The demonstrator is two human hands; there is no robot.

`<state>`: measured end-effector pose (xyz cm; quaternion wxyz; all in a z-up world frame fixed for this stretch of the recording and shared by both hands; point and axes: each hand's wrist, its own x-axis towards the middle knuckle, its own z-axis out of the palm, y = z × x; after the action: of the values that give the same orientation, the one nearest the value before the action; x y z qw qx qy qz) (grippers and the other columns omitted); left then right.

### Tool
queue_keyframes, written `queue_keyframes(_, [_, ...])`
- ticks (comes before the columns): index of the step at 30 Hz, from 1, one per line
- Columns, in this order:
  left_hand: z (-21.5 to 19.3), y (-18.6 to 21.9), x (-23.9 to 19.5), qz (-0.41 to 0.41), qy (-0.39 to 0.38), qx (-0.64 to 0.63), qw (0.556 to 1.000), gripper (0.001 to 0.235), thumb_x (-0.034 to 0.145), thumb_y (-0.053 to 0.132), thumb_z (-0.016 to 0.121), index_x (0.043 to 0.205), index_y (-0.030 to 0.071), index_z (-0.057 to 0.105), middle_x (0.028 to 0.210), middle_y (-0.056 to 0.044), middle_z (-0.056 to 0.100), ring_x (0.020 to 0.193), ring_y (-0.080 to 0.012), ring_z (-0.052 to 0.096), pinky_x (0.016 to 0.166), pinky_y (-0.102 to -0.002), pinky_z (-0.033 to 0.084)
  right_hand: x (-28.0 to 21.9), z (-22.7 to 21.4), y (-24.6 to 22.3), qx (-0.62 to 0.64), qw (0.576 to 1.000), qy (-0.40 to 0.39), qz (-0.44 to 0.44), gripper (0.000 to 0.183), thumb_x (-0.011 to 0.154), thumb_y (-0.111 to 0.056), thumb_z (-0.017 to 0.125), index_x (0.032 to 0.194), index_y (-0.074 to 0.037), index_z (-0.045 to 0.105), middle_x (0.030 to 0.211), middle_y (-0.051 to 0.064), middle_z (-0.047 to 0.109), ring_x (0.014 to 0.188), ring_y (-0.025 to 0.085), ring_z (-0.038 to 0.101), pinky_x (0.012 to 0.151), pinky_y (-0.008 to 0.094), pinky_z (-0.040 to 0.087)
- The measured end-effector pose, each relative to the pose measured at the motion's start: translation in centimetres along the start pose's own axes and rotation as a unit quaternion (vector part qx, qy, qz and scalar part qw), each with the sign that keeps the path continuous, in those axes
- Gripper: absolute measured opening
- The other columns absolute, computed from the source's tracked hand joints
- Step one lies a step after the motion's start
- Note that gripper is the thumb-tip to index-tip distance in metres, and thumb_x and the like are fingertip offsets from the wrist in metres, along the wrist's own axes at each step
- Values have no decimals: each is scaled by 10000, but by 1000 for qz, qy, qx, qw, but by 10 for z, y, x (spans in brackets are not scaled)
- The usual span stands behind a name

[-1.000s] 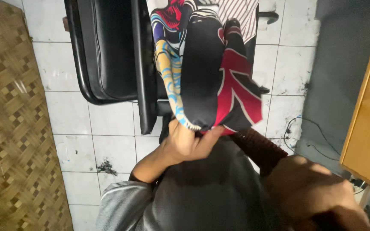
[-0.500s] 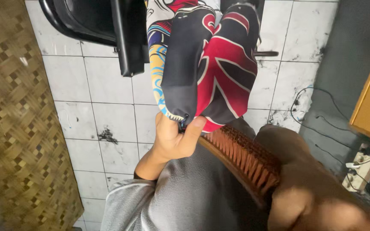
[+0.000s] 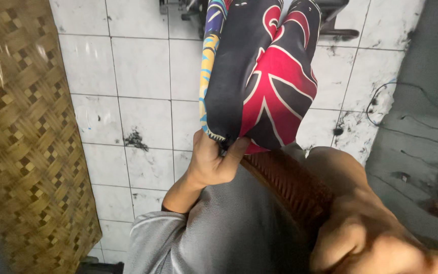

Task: The person holds a barber's hair cape and uses a large flat brush to sweep hair off of it, turning the cape over and shaking it out to remove debris.

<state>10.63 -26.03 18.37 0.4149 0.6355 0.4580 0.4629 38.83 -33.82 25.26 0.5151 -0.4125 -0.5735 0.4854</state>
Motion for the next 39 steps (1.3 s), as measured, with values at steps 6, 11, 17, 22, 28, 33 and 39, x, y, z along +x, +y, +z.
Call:
queue_keyframes(6, [-27, 11, -67, -19, 9, -24, 999, 340, 971, -39, 650, 1300, -27, 562, 936, -93, 712, 715, -138, 633, 668, -281, 503, -47, 40, -30, 6, 1000, -28, 12, 377, 1058, -227, 489, 709, -85, 467, 621, 39, 601, 421, 163, 580, 667, 408, 593])
queue_keyframes(11, [-29, 7, -115, -73, 41, -33, 996, 211, 1060, 30, 643, 1255, -31, 592, 844, -62, 700, 678, -98, 606, 639, -252, 489, -67, 44, -61, 27, 994, -100, 38, 458, 1106, -256, 465, 682, -86, 434, 583, 19, 607, 372, 144, 582, 660, 413, 608])
queue_keyframes(17, [9, 10, -148, -138, 97, -115, 979, 333, 1090, 108, 547, 1368, -75, 552, 1162, -92, 718, 1014, -97, 628, 894, -268, 515, -46, 56, 30, -94, 986, 8, -139, 294, 1012, -275, 581, 902, -18, 672, 610, 32, 558, 458, 106, 549, 454, 234, 416])
queue_keyframes(22, [56, 11, -178, -150, 106, -89, 979, 325, 1073, 118, 560, 1333, -77, 572, 1183, -112, 737, 1066, -124, 655, 936, -292, 529, -54, 55, 89, -195, 979, -46, 22, 116, 1049, -17, 672, 1154, -29, 720, 862, 51, 615, 738, 139, 541, 690, 261, 437])
queue_keyframes(28, [81, 20, -215, -202, 98, -39, 974, 301, 1061, 147, 574, 1283, -55, 596, 1111, -111, 757, 1009, -105, 667, 889, -284, 541, -92, 49, 117, -175, 976, -88, 100, 422, 894, -45, 744, 1307, -77, 669, 1094, 90, 641, 735, 157, 567, 709, 266, 491])
queue_keyframes(33, [70, 25, -243, -252, 82, -9, 964, 269, 1046, 178, 591, 1177, -51, 641, 938, -79, 747, 849, -66, 606, 754, -270, 523, -110, 54, 124, -130, 952, -273, 52, 684, 749, -2, 706, 1419, -60, 578, 1496, 187, 528, 1007, 294, 699, 863, 337, 544])
queue_keyframes(39, [21, 34, -283, -253, -34, 14, 967, 214, 995, 172, 637, 1013, -32, 701, 720, -44, 713, 612, -64, 547, 551, -271, 467, -124, 99, 140, -118, 933, -335, -60, 818, 616, 23, 664, 1421, 10, 519, 1196, 227, 658, 1011, 394, 661, 840, 393, 531])
